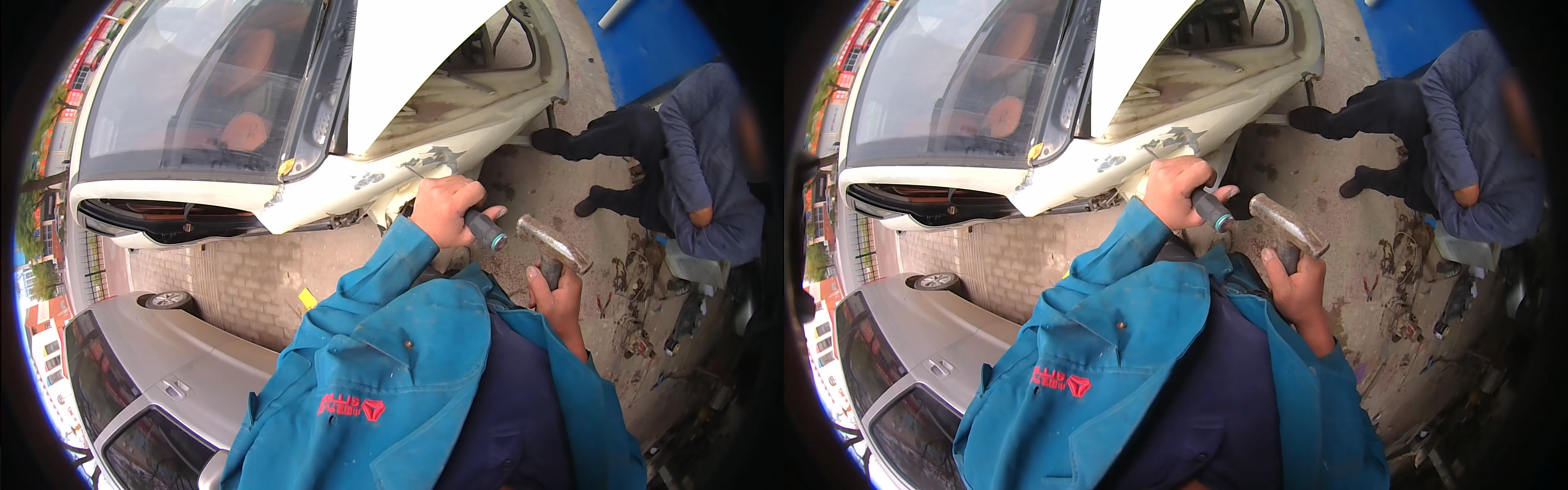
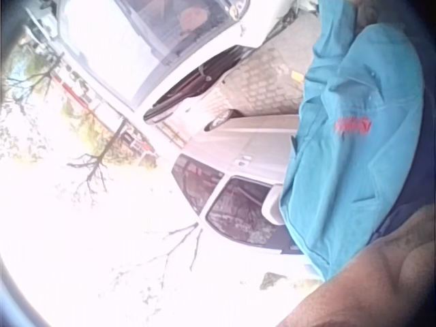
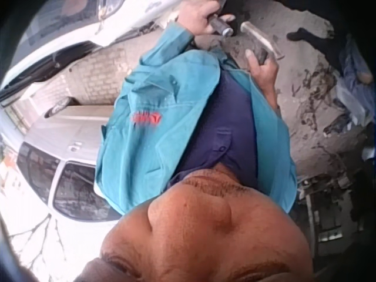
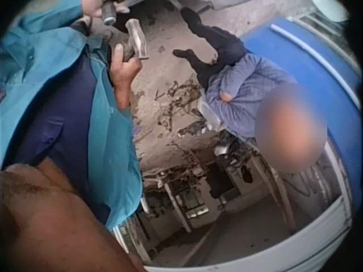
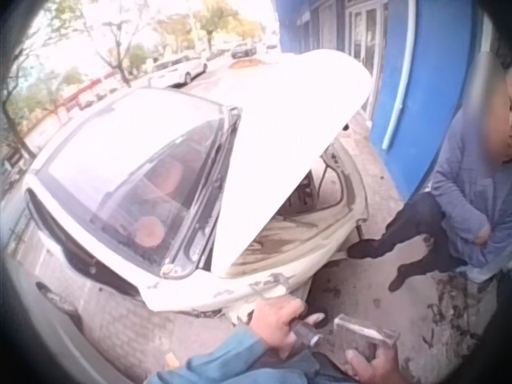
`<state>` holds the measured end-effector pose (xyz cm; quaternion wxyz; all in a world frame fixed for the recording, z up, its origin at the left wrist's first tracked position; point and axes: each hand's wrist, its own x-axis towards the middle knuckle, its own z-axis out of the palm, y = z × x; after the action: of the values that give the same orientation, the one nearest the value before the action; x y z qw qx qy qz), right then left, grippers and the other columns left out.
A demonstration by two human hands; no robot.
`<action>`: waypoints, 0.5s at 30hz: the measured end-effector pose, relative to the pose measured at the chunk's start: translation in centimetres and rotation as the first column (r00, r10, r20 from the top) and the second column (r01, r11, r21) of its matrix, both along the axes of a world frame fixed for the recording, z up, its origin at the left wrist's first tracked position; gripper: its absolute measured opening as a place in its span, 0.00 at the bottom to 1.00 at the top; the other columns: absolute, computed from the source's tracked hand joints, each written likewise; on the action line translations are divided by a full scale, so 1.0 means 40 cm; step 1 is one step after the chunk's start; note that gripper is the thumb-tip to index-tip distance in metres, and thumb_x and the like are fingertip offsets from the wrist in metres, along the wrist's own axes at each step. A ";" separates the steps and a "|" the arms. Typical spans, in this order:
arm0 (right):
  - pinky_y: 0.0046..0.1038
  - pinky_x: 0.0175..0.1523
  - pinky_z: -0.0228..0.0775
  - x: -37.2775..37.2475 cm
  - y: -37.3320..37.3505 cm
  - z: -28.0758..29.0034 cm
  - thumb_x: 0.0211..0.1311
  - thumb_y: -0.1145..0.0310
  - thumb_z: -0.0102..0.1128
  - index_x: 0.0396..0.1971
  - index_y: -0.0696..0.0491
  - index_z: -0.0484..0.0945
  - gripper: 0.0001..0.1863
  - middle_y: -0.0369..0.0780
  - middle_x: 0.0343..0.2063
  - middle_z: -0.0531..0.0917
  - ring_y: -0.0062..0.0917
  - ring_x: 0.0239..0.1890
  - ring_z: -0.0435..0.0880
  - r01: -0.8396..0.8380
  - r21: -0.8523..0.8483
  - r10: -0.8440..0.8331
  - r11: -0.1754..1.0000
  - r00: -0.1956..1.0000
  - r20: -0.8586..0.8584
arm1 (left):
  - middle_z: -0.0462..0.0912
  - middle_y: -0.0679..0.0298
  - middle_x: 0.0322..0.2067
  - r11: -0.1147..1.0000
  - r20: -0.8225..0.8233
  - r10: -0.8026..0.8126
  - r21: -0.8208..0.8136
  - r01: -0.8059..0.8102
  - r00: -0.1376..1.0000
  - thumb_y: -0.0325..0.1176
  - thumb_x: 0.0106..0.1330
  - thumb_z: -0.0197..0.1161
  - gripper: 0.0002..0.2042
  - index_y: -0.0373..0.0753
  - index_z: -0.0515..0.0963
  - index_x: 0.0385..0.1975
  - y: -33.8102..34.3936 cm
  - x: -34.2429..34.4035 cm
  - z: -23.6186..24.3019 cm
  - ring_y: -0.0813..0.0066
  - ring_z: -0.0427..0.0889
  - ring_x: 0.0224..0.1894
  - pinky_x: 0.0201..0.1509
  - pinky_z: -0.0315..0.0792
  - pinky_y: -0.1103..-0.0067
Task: The person uses a hammer and a bodywork tool to repeatedly tap and flatten a damaged area on the front fender of a white car. The person adjusts the tool position and strikes the metal to smooth out the dent.
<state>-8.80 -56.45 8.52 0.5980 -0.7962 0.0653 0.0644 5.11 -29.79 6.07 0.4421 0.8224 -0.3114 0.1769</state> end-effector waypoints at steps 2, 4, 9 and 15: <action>0.25 0.27 0.69 0.000 0.001 -0.007 0.78 0.71 0.69 0.45 0.61 0.81 0.09 0.36 0.21 0.81 0.16 0.20 0.76 0.004 0.004 -0.004 1.000 1.000 0.002 | 0.78 0.60 0.18 1.000 -0.012 -0.025 0.013 0.025 1.000 0.43 0.65 0.82 0.20 0.43 0.74 0.25 -0.002 0.004 -0.002 0.52 0.81 0.22 0.26 0.73 0.61; 0.26 0.26 0.69 -0.004 0.002 -0.009 0.78 0.71 0.69 0.45 0.61 0.81 0.09 0.36 0.21 0.81 0.16 0.21 0.77 -0.001 0.000 0.001 1.000 1.000 0.013 | 0.78 0.60 0.18 0.999 -0.028 -0.015 0.049 0.016 1.000 0.42 0.66 0.81 0.20 0.43 0.74 0.25 -0.003 0.006 0.000 0.52 0.82 0.22 0.26 0.73 0.59; 0.30 0.47 0.80 -0.037 -0.002 0.024 0.79 0.72 0.66 0.38 0.61 0.82 0.08 0.36 0.22 0.82 0.18 0.25 0.80 0.089 0.062 -0.091 0.994 0.996 0.019 | 0.79 0.55 0.18 0.998 -0.104 0.023 0.066 -0.016 0.994 0.38 0.66 0.81 0.18 0.42 0.76 0.23 -0.005 0.021 0.017 0.46 0.82 0.22 0.27 0.72 0.57; 0.34 0.62 0.78 -0.001 0.015 0.037 0.79 0.70 0.68 0.38 0.61 0.83 0.09 0.39 0.27 0.85 0.22 0.31 0.84 -0.028 0.129 0.011 0.991 0.991 0.135 | 0.83 0.54 0.19 0.984 -0.141 0.117 0.150 -0.095 0.983 0.41 0.69 0.76 0.16 0.42 0.79 0.24 -0.021 0.048 0.029 0.43 0.84 0.25 0.30 0.76 0.54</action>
<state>-8.85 -55.85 10.02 0.6513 -0.7584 0.0127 0.0206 7.05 -30.65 7.25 0.3942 0.8782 -0.2449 0.1154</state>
